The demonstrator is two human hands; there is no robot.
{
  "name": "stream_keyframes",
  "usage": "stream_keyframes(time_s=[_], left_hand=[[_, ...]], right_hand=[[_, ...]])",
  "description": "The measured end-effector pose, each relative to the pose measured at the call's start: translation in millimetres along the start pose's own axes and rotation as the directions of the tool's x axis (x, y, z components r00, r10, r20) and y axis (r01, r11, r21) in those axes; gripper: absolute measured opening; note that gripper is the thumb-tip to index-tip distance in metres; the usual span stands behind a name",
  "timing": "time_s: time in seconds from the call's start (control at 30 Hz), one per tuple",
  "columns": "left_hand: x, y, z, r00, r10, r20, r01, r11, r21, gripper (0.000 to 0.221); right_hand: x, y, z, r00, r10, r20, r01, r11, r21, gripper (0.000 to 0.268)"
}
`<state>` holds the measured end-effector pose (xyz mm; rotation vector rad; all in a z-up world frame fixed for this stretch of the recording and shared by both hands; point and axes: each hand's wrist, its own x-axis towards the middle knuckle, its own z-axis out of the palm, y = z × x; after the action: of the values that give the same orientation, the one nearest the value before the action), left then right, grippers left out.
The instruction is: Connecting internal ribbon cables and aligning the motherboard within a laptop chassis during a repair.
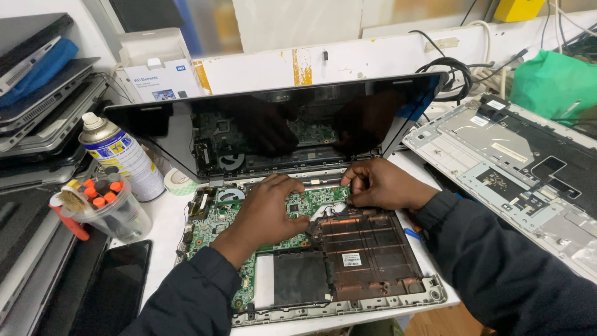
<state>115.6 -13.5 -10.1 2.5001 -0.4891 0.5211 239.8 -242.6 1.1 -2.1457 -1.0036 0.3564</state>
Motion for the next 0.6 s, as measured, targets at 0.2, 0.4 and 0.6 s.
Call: stream_keyframes(time_s=[0.2,0.4,0.6], left_hand=[[0,-5,7,0.999,-0.018,-0.041,0.016,0.999,-0.034,0.053],[2,-1,1,0.998,-0.065,0.002,0.065,0.995,-0.072,0.052],[-14,32,-44,0.916,-0.341,0.209,0.351,0.936,-0.012,0.055]], right_hand=[[1,-2,-1,1.000,-0.015,0.009,0.015,1.000,0.000,0.034],[-2,-3,0,1.000,-0.020,0.006,0.020,1.000,0.020,0.030],[0,-3,-1,1.000,-0.004,0.010,0.004,1.000,-0.017,0.032]])
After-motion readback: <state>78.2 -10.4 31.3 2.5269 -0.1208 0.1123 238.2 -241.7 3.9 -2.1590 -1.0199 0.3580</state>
